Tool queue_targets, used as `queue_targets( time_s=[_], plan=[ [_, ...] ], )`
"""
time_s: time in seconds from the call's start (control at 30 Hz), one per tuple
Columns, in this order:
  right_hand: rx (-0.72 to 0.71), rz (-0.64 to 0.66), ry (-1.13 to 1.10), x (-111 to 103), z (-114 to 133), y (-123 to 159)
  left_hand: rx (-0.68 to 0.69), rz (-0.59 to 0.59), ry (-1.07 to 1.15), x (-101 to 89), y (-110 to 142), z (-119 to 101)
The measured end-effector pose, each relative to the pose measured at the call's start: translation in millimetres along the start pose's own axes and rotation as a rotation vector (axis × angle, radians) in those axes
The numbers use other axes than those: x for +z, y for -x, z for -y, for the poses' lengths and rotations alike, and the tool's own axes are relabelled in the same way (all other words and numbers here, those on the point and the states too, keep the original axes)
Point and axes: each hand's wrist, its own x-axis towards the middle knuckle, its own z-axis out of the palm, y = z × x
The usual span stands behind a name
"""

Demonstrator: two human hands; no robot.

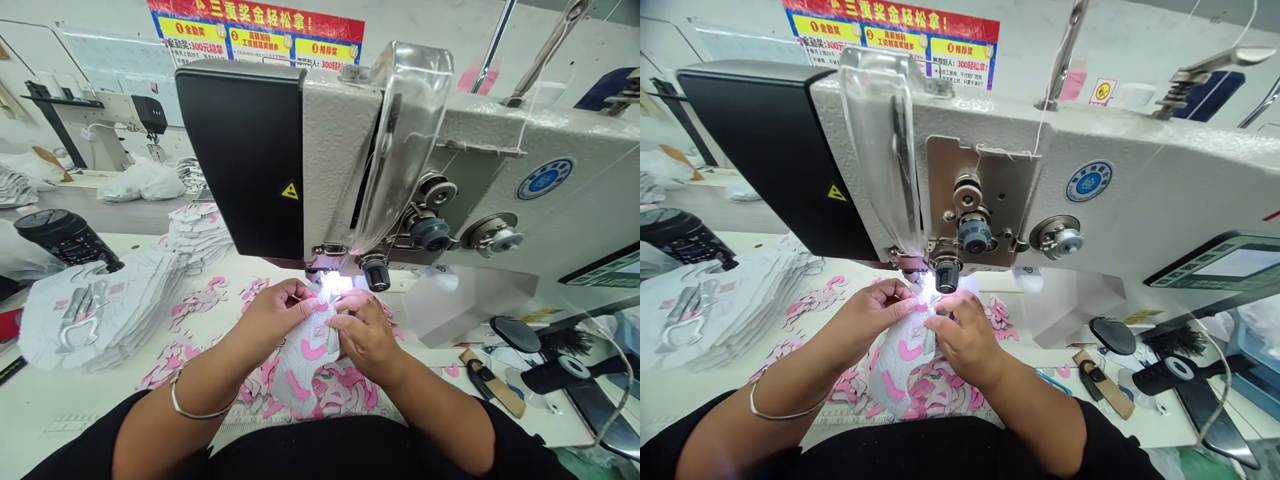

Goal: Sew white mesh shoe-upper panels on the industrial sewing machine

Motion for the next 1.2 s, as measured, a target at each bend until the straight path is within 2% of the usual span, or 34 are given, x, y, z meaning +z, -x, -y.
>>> queue_targets(
  time_s=[0.17, 0.43, 0.57, 0.67, 0.9, 1.2],
  plan=[
    [-0.004, 0.007, 0.006, 0, 0, 2, 0.008, -0.011, 0.003, 2.7, -1, -1],
    [-0.022, 0.005, 0.009, 1, -3, 2, 0.065, -0.047, -0.219, 1.9, -5, -8],
    [-0.015, 0.027, 0.059, 2, -4, 2, 0.1, -0.053, -0.243, 0.8, -6, -9],
    [-0.016, 0.016, 0.088, 3, -3, 4, 0.086, -0.056, -0.148, 2.6, -6, -4],
    [-0.039, 0.033, 0.164, 2, -3, 3, 0.026, -0.066, 0.225, 11.5, 0, 2],
    [-0.023, 0.042, 0.149, 1, -3, 2, -0.059, -0.081, 0.454, 18.0, 3, 1]
  ],
)
